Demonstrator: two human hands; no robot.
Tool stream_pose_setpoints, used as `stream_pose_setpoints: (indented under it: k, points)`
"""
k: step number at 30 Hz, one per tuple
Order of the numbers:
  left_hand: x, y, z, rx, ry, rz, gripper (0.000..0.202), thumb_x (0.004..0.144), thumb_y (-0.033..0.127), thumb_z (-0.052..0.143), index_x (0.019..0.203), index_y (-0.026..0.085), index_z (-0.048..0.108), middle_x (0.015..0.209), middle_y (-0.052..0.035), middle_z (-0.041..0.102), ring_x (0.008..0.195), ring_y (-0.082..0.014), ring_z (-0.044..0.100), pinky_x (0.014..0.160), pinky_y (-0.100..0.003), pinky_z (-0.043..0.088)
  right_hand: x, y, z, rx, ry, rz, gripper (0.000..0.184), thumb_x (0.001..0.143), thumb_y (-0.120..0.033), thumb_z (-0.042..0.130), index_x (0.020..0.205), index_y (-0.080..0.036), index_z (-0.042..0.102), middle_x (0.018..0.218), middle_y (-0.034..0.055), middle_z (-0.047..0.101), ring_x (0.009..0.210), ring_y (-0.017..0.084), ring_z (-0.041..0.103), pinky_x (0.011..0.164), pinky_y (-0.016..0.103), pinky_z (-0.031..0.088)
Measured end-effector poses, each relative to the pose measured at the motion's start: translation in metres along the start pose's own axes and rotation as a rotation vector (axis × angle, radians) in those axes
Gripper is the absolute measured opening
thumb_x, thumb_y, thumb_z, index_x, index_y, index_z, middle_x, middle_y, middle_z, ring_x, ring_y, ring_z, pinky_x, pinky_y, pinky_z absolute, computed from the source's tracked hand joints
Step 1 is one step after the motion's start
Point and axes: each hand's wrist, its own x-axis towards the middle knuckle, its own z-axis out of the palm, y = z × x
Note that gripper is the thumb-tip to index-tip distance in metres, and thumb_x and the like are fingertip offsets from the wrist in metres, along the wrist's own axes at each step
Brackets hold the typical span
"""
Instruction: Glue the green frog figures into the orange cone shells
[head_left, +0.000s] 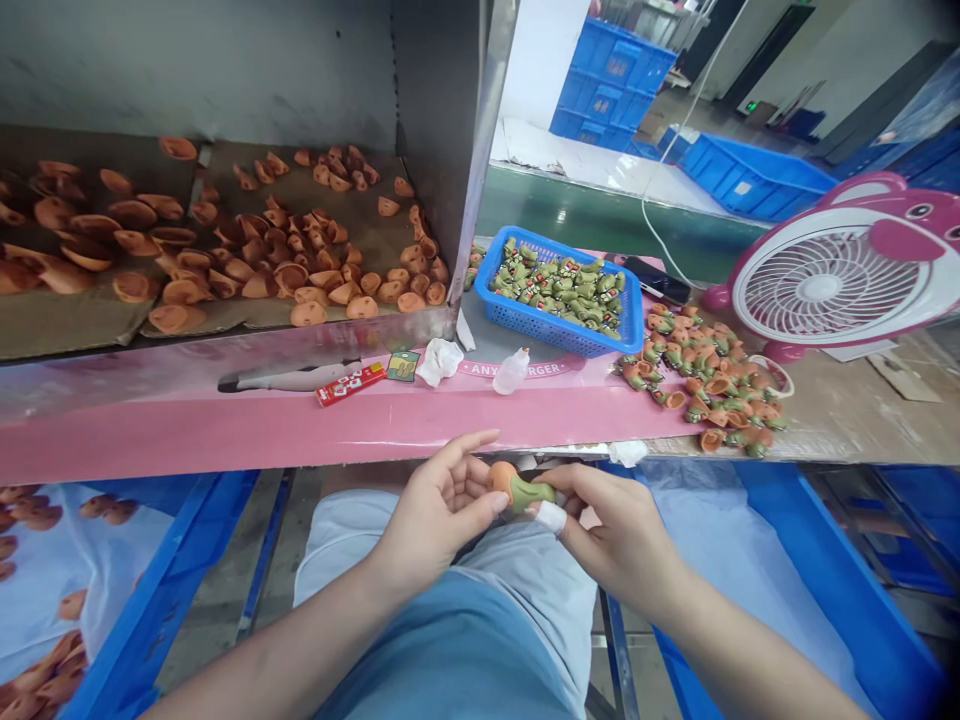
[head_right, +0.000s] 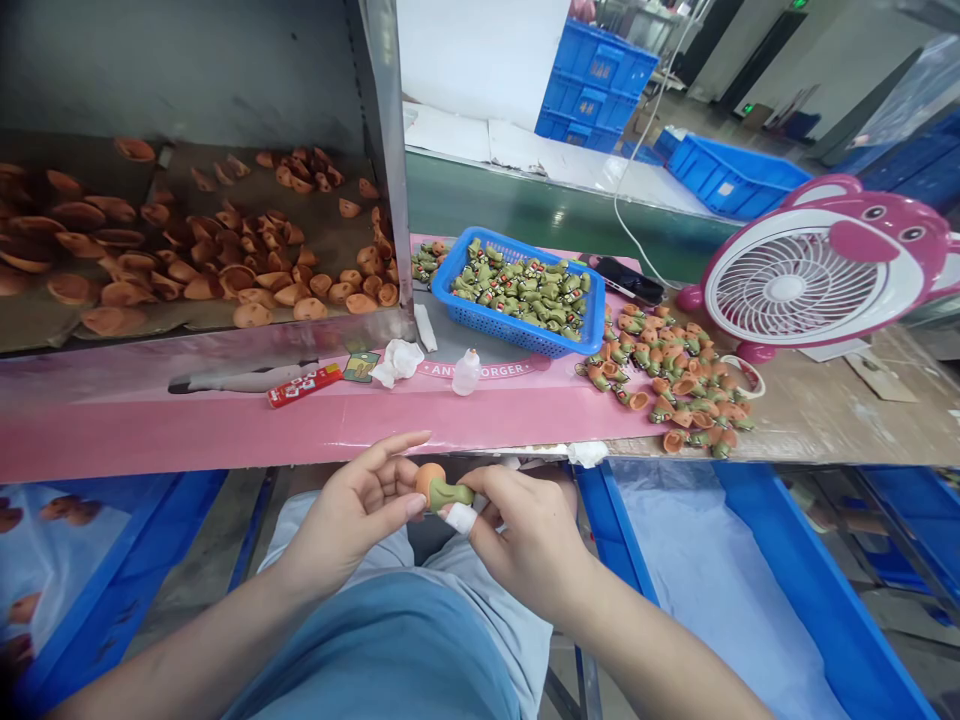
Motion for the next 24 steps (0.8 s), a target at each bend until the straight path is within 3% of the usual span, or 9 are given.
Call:
stream_pose_setpoints:
  k: [6,19,24]
  points:
    - [0.0031,0.0002,0.0015,0.023,-0.023,-0.015,0.048,0.068,0.015,0.059,0.114,0.016,0.042,0.070,0.0022,0.052,0.065,-0.0109,0.049,0.059,-0.024,0.039,-0.0023,-0.0007,-0.0013,0.005,-0.014,0.039,0.009,0.076,-0.023,0.056,0.085,-0.020,0.056,0.065,-0.0025,0.059,0.052,0.007,0.051,0.052,0.018,0.037]
    - [0.0080,-0.0030,-0.0072,0.009,-0.064,-0.053,0.044,0.069,0.016,0.060,0.109,0.018,0.044,0.077,-0.0002,0.059,0.075,-0.0137,0.056,0.072,-0.028,0.040,0.0021,0.0032,0.0057,0.047,-0.014,0.087,0.010,0.076,-0.026,0.055,0.082,-0.018,0.057,0.057,-0.0027,0.055,0.048,0.007,0.048,0.048,0.017,0.037]
    - [0.0096,-0.0058,-0.0070,0.010,-0.065,-0.045,0.043,0.068,0.015,0.061,0.108,0.017,0.044,0.071,0.0015,0.057,0.068,-0.0112,0.054,0.064,-0.024,0.039,0.0021,0.0016,0.0051,0.095,-0.015,0.103,0.010,0.075,-0.025,0.054,0.080,-0.017,0.057,0.057,-0.0023,0.054,0.048,0.007,0.046,0.047,0.018,0.037]
